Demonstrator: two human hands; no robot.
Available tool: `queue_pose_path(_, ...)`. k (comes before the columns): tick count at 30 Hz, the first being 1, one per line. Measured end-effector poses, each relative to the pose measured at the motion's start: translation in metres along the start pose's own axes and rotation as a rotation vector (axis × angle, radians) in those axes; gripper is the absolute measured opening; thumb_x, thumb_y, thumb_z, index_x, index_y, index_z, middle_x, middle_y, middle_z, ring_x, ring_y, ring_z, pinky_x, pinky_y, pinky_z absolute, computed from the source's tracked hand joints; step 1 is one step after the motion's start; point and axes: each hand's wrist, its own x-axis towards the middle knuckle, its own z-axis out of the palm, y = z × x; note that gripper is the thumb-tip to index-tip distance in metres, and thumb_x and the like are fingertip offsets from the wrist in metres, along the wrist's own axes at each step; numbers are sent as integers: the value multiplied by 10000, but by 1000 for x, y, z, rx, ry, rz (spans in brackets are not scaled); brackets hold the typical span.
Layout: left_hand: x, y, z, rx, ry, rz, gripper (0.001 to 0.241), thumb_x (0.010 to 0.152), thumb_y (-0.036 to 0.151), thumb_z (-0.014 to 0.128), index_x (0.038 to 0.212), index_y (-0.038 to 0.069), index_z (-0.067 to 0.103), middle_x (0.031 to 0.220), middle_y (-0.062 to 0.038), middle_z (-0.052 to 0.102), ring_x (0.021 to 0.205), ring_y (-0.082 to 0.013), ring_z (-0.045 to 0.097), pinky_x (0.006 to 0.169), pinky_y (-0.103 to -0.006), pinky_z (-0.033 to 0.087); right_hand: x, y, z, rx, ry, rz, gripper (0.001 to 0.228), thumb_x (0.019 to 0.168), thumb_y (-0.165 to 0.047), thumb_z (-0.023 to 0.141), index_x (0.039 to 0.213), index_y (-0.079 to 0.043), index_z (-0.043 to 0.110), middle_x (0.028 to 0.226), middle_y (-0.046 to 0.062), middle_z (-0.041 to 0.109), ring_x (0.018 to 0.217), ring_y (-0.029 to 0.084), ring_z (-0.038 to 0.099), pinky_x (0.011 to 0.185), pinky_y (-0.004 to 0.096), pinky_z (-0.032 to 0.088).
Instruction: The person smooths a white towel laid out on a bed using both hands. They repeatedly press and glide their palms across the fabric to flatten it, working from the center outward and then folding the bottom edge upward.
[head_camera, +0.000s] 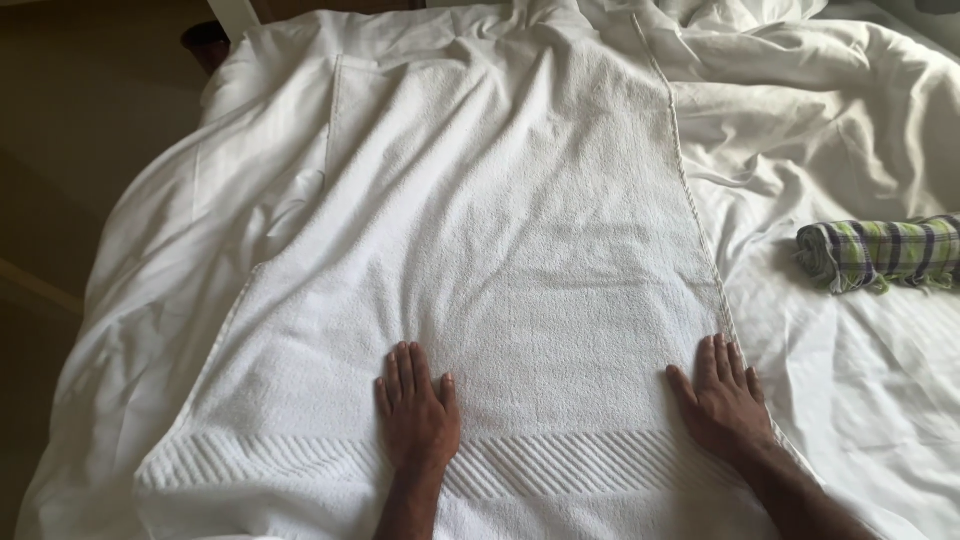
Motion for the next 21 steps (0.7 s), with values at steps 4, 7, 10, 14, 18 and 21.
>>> queue_pose_path(4, -17, 0, -5, 2, -4, -14, 751, 1022, 533, 295, 1615, 94, 155, 1705, -90, 140, 1569, -247, 99, 1254, -463, 74, -8, 1, 8, -69, 8, -4, 990, 946, -766, 171, 1623, -59, 23, 1730, 138, -39, 1600, 282, -46, 1270, 479, -11)
queue_pose_path(7, -26, -1, -5, 9, -11, -16, 755, 1028, 540, 289, 1617, 89, 146, 1704, -102, 142, 1570, -261, 98, 1256, -470, 71, -26, -22, -5, -202, -58, 110, 1015, 948, -769, 179, 1630, -42, -10, 1725, 143, -72, 1587, 293, -61, 1245, 529, -35)
queue_pose_path(10, -36, 8, -19, 2, -52, -13, 778, 1031, 562, 288, 1615, 73, 132, 1701, -131, 122, 1567, -280, 81, 1248, -487, 55, -39, -32, -4, -247, 2, 60, 1000, 961, -745, 221, 1619, -20, 13, 1709, 162, -19, 1580, 306, -23, 1251, 488, -4)
queue_pose_path(14, -52, 28, -13, 2, -122, 139, 764, 1044, 591, 286, 1626, 120, 135, 1716, -138, 74, 1570, -297, 45, 1238, -533, 21, -53, -45, 3, -92, 73, -320, 931, 977, -687, 238, 1614, -35, 50, 1706, 164, 46, 1584, 298, 45, 1259, 457, 26)
queue_pose_path(18, -58, 25, 35, -1, 339, 353, 721, 1048, 611, 278, 1606, 166, 177, 1686, -132, 99, 1533, -297, 75, 1222, -568, 15, -57, -47, 0, -116, 2, -348, 917, 980, -696, 231, 1616, -61, 49, 1718, 148, 20, 1595, 268, 27, 1260, 468, 3)
queue_pose_path(21, -58, 28, -7, 6, 51, 189, 725, 1045, 599, 259, 1630, 197, 109, 1714, -98, 37, 1560, -284, 45, 1249, -546, 5, -55, -40, -6, -123, -40, -176, 999, 935, -760, 239, 1622, -75, -2, 1720, 120, -30, 1591, 260, -29, 1246, 475, -19)
